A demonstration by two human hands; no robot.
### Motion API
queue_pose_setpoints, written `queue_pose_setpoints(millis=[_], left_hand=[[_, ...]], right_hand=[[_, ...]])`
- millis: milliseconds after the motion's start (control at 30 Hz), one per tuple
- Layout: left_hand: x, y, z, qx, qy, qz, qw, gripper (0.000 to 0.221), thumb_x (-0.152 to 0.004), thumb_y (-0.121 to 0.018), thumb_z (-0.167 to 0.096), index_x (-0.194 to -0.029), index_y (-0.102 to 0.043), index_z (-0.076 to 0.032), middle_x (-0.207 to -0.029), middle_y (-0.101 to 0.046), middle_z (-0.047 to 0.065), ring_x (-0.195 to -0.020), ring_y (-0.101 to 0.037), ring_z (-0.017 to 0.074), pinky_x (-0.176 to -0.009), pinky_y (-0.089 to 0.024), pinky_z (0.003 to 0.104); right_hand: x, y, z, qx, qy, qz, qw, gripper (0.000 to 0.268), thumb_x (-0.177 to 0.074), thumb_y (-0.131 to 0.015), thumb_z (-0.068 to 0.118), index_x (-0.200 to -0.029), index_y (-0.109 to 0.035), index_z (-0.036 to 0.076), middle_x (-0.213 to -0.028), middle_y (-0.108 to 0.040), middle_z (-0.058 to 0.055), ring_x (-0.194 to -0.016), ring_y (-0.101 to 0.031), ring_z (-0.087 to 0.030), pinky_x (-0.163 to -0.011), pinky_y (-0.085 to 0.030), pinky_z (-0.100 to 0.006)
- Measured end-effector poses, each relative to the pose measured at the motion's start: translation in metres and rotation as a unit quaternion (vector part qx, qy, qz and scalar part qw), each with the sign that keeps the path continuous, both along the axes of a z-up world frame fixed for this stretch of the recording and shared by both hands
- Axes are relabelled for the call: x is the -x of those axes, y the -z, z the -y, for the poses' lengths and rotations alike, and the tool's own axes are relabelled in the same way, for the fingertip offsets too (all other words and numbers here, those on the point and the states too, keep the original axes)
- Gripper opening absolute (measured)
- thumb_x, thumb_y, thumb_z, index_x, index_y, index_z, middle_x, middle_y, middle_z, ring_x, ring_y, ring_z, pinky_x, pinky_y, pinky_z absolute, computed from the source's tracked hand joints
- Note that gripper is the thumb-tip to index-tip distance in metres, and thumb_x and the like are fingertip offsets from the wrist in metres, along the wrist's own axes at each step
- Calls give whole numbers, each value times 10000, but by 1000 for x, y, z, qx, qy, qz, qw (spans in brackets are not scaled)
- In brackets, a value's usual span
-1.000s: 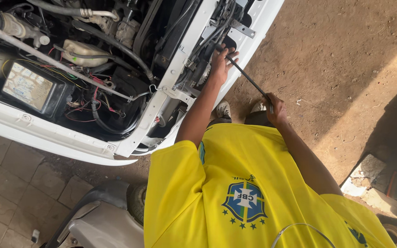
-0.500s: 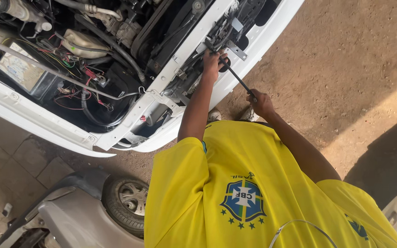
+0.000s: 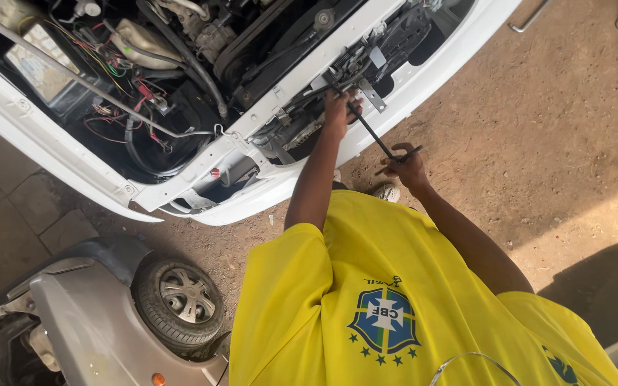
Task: The person uses a T-handle socket wrench to unscrew bolts from the front radiator support of a vehicle, handling one bolt at a time.
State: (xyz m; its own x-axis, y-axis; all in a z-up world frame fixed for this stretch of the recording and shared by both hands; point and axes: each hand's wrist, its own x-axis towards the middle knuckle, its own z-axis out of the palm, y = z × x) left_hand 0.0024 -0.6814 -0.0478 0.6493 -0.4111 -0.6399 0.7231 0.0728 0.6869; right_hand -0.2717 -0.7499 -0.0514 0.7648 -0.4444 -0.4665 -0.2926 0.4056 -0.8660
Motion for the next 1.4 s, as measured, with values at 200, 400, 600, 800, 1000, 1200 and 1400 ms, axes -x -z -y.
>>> queue_pose_setpoints(millis=[200, 400, 600, 800, 1000, 1200, 1400], left_hand=[[23, 13, 1, 140, -21, -42, 989, 148, -1091, -460, -167, -1238, -449, -154, -1046, -624, 104, -1007, -705, 325, -885, -629, 528], [21, 25, 2, 109, -12, -42, 993, 80, -1075, -513, -141, -1127, -458, -166, -921, -564, 51, -862, -662, 245, -876, -618, 533], [14, 28, -6, 94, 16, -48, 994, 64, -1055, -517, -123, -1090, -472, -153, -856, -560, 53, -770, -628, 216, -853, -632, 550], [11, 28, -1, 92, 16, -75, 993, 92, -1076, -506, -214, -1094, -477, -129, -845, -555, 46, -779, -639, 234, -850, -637, 559], [-7, 27, -5, 153, -26, -116, 981, 251, -1080, -439, -346, -1113, -514, -108, -824, -583, 62, -742, -635, 218, -739, -601, 466], [-17, 25, 6, 141, -47, -98, 984, 238, -1094, -488, -354, -1092, -501, -116, -766, -510, 9, -648, -518, 156, -598, -486, 353], [-18, 26, 9, 120, -44, -106, 986, 239, -1083, -481, -368, -1053, -471, -131, -741, -461, -12, -626, -467, 138, -589, -466, 343]], right_hand=[[0, -2, 6, -193, 101, 16, 976, 388, -1117, -484, 315, -1331, -421, -3, -966, -770, -212, -554, -598, -183, -472, -532, -285], [25, -4, -9, 260, 89, -6, 962, 624, -893, -592, 18, -1467, -351, 47, -1364, -560, -254, -1000, -713, -309, -662, -675, -314], [24, -13, -27, 419, 2, -109, 902, 352, -949, -796, 81, -1282, -684, 65, -1343, -624, -157, -1136, -713, -296, -819, -674, -343], [15, -35, -37, 452, 37, -19, 891, 377, -926, -696, 10, -1300, -657, -9, -1286, -592, -228, -1115, -683, -324, -770, -663, -339], [12, -10, -35, 136, 106, -50, 984, 328, -1112, -635, 199, -1280, -676, -79, -1080, -711, -191, -905, -720, -272, -761, -635, -363], [4, -2, -30, -101, 200, -59, 973, 490, -1016, -497, 154, -1467, -351, 27, -955, -744, -221, -823, -763, -292, -682, -650, -350], [8, -6, -42, 219, 66, -106, 968, 411, -965, -695, 159, -1344, -648, 8, -1244, -659, -146, -1043, -699, -230, -718, -626, -326]])
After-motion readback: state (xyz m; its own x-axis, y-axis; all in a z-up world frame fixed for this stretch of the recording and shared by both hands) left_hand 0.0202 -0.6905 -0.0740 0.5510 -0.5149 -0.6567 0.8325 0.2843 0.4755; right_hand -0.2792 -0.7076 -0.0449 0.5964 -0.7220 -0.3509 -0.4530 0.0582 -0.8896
